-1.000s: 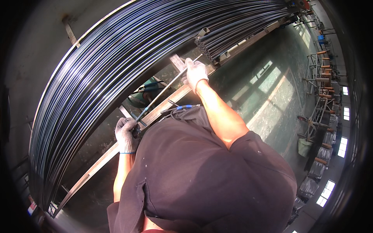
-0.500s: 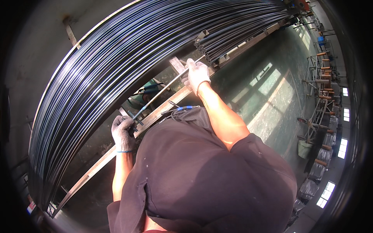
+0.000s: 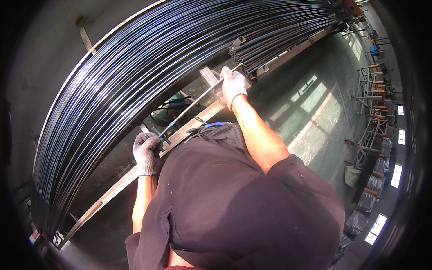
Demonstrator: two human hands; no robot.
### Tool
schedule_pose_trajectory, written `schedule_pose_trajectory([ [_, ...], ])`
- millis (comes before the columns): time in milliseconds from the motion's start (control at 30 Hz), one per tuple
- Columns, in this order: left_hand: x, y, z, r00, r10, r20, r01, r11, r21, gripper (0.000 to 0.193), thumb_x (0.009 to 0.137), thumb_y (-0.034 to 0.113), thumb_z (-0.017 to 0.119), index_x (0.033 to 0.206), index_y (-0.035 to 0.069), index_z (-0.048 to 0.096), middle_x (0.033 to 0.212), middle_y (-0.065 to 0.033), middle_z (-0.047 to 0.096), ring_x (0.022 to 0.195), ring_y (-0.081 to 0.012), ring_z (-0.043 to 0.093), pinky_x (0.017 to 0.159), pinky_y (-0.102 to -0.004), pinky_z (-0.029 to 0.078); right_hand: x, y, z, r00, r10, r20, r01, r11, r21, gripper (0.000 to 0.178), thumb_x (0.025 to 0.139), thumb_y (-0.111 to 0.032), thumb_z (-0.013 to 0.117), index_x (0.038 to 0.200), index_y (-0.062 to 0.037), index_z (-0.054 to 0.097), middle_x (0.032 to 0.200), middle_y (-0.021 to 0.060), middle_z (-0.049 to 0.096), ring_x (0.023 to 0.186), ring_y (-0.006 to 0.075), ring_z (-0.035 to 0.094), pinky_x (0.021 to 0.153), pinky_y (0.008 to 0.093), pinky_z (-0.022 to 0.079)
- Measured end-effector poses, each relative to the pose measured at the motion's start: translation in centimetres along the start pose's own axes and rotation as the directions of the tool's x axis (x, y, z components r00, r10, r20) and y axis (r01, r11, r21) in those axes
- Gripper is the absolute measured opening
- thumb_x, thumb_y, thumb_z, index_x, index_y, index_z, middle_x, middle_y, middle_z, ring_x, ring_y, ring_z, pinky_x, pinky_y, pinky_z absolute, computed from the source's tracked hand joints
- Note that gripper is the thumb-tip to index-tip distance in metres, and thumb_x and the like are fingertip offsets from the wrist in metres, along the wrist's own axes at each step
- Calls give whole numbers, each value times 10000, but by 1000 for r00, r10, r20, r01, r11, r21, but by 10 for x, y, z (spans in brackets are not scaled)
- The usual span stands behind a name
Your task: The person measures and cuts a bundle of metal rods, then uses a manual bending machine to bend them into curved shapes. The bent rods are placed on a nearby rack.
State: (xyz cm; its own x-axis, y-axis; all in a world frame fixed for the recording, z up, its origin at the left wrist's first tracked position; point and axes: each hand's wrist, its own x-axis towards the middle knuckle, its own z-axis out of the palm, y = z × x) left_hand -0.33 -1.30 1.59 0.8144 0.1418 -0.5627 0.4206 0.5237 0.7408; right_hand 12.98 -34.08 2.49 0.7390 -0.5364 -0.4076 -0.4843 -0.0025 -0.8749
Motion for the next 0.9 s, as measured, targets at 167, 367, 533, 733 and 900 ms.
schedule_pose_trajectory([
  [167,-5,-5,-15,999,-36,-11,36,999,-2,174,827,-82,727,826,44,607,827,-88,663,653,-165,587,624,-317,506,-9,1,2,999,14,51,-14,1000,-12,418,1061,-409,658,1062,4,726,792,162,736,471,235,652,425,362,493],
  [367,14,6,-2,999,38,7,-39,999,37,172,821,-85,710,789,49,607,816,-75,647,685,-157,593,620,-293,492,10,0,2,998,37,47,-38,999,33,410,1058,-376,653,1056,29,717,810,181,763,547,243,707,479,359,544],
  [533,14,11,2,997,69,27,-70,996,51,183,831,-74,722,788,55,599,831,-89,663,685,-162,603,611,-274,483,2,-2,5,1000,23,3,-23,999,37,424,1067,-381,650,1048,38,711,821,179,767,560,237,715,483,354,560],
  [733,8,-3,-19,999,25,31,-26,1000,7,165,832,-66,728,819,47,608,815,-90,662,670,-165,607,606,-289,499,-4,2,12,996,-4,91,3,1000,12,430,1087,-383,624,1045,37,703,821,163,756,551,213,702,492,331,579],
  [900,18,8,3,1000,26,-16,-26,1000,11,197,826,-92,728,792,49,594,826,-79,650,658,-156,592,605,-297,516,6,-1,2,997,57,58,-58,998,6,409,1039,-353,651,1047,50,719,817,169,765,557,204,708,498,316,576],
])
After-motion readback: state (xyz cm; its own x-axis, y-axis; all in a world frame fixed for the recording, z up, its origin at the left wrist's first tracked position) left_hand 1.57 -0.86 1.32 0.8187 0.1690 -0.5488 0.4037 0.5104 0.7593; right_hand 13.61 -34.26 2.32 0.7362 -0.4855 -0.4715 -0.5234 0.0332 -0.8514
